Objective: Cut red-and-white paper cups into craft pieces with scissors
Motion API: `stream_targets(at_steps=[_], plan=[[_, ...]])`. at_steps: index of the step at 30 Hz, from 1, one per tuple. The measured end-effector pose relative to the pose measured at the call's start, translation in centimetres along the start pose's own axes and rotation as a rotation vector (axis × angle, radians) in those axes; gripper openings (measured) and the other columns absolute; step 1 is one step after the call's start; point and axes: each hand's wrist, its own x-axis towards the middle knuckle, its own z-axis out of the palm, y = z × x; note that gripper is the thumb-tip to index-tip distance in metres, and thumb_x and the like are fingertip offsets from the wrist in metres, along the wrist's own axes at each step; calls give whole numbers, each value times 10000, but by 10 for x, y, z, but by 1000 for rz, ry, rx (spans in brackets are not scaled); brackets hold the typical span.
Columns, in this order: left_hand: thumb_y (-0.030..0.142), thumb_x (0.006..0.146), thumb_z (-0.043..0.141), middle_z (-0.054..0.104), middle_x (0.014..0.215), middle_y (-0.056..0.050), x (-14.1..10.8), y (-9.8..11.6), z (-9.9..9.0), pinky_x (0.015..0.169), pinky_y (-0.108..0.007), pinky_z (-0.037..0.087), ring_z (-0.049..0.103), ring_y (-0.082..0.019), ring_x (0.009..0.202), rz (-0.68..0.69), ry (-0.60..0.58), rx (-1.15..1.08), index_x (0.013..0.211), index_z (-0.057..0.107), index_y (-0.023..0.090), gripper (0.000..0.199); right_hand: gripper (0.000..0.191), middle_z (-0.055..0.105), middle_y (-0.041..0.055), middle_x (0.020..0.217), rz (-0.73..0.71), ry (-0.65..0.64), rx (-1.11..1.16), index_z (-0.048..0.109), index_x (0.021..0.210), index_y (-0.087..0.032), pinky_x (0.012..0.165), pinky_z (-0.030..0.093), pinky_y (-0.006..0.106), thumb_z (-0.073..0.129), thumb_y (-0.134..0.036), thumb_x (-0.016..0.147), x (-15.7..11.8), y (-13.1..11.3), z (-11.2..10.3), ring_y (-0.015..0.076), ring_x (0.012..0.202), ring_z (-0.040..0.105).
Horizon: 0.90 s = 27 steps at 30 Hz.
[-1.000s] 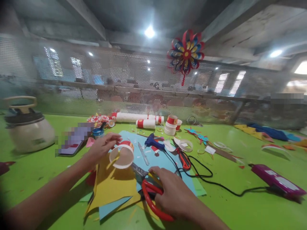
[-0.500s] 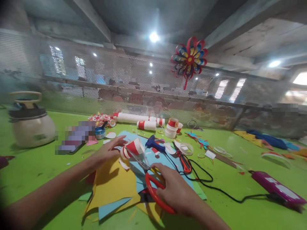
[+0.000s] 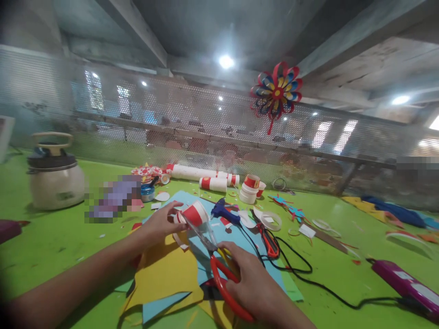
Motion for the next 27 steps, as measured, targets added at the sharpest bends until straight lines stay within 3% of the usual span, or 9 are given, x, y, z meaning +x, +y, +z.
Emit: stream_targets(at_steps=[3, 5, 10, 16, 21, 27], plan=[[407, 598, 730, 561, 1153, -158, -3, 9, -5, 702, -355, 503, 651, -253, 821, -1, 72, 4, 1185, 431, 150, 707, 456, 668, 11, 933, 8, -27, 59, 539, 1175, -247, 720, 486, 302, 684, -338, 753, -2, 0, -2, 204, 801, 604], [406, 587, 741, 572, 1117, -131, -6, 17, -8, 689, -349, 503, 651, -241, 794, 11, 99, 5, 1126, 455, 167, 655, 485, 659, -3, 878, 17, -60, 128, 512, 1213, -255, 674, 488, 284, 673, -318, 760, -2, -3, -4, 190, 759, 601], [379, 576, 759, 608, 1012, -114, -9, 29, -13, 718, -373, 495, 635, -270, 852, 24, 179, -5, 1019, 482, 157, 568, 554, 608, 29, 1020, 47, -158, 349, 490, 1246, -266, 796, 478, 323, 669, -256, 722, 0, -13, -8, 200, 893, 596], [314, 652, 713, 640, 1028, -123, -8, 34, -21, 749, -356, 509, 637, -241, 902, 82, 179, -129, 1054, 470, 153, 496, 595, 572, -5, 807, 62, -123, 478, 512, 1213, -233, 707, 485, 324, 665, -244, 638, 10, -24, -2, 185, 760, 562], [270, 678, 709, 642, 1055, -128, -13, 40, -21, 843, -378, 485, 614, -242, 981, 166, 144, -379, 1073, 464, 164, 477, 446, 569, 22, 834, 32, -96, 485, 573, 1077, -188, 661, 459, 306, 647, -382, 682, 20, -34, 1, 177, 727, 531], [259, 724, 676, 624, 1033, -114, -18, 48, -23, 815, -350, 482, 607, -227, 940, 195, 172, -465, 1111, 474, 152, 449, 394, 545, 12, 787, -43, -111, 401, 538, 1062, -193, 629, 461, 269, 526, -514, 834, 19, -28, 4, 170, 732, 526]])
